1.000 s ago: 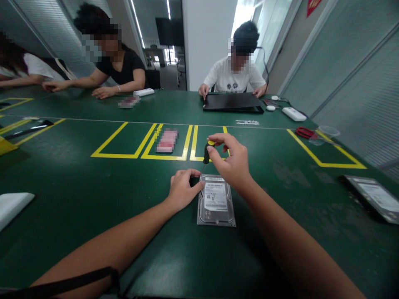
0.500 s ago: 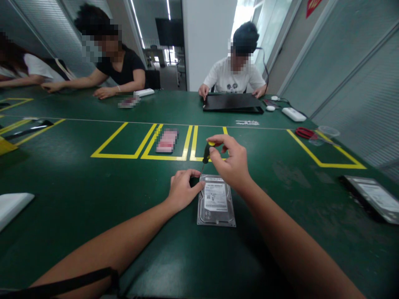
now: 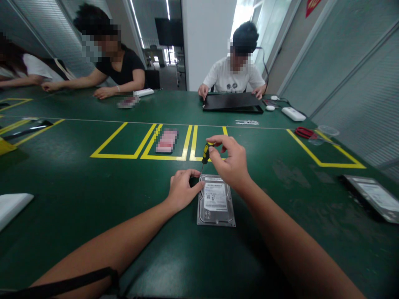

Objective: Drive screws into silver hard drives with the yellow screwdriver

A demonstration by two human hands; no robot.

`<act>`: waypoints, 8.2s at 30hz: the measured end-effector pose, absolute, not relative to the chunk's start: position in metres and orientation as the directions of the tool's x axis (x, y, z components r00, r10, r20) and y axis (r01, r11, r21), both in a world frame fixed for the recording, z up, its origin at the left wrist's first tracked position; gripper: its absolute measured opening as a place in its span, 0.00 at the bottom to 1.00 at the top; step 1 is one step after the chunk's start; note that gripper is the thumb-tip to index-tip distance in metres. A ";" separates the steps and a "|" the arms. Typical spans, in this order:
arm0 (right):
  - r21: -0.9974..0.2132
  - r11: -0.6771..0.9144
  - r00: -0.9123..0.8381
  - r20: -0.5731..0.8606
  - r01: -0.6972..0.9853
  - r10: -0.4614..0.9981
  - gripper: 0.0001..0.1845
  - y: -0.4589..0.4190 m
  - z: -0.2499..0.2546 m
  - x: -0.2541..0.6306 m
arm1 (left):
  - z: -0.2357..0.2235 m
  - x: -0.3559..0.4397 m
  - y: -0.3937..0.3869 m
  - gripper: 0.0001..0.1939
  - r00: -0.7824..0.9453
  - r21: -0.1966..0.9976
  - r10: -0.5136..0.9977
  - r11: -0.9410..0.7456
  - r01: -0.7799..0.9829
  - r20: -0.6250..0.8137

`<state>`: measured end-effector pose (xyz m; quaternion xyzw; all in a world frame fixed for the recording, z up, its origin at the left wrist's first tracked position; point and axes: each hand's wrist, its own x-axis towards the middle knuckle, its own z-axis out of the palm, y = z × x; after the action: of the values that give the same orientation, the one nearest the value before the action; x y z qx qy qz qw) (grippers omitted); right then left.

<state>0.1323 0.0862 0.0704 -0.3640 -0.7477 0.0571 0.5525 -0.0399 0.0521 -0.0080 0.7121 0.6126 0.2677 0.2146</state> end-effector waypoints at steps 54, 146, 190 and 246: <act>-0.506 0.705 -0.092 0.777 0.497 0.623 0.07 0.084 0.072 0.131 | -0.007 -0.040 0.052 0.15 0.107 0.635 0.989 -0.147 0.758 0.101; -0.614 0.661 -0.128 0.684 0.431 0.719 0.13 0.084 0.076 0.133 | -0.008 -0.040 0.056 0.14 0.112 0.638 0.988 -0.156 0.754 0.108; -0.654 0.524 -0.353 0.387 0.546 0.852 0.12 0.086 0.083 0.135 | -0.011 -0.040 0.056 0.22 0.082 0.675 0.988 -0.150 0.722 0.132; 0.252 0.565 -0.618 0.268 0.785 0.739 0.25 0.006 -0.007 0.233 | 0.000 -0.027 0.013 0.44 0.853 0.273 0.489 -0.859 0.434 0.181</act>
<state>0.2329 0.0060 -0.0068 -0.4320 -0.8822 -0.1754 0.0660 -0.0274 0.0126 0.0000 0.9561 0.2412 0.1231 0.1118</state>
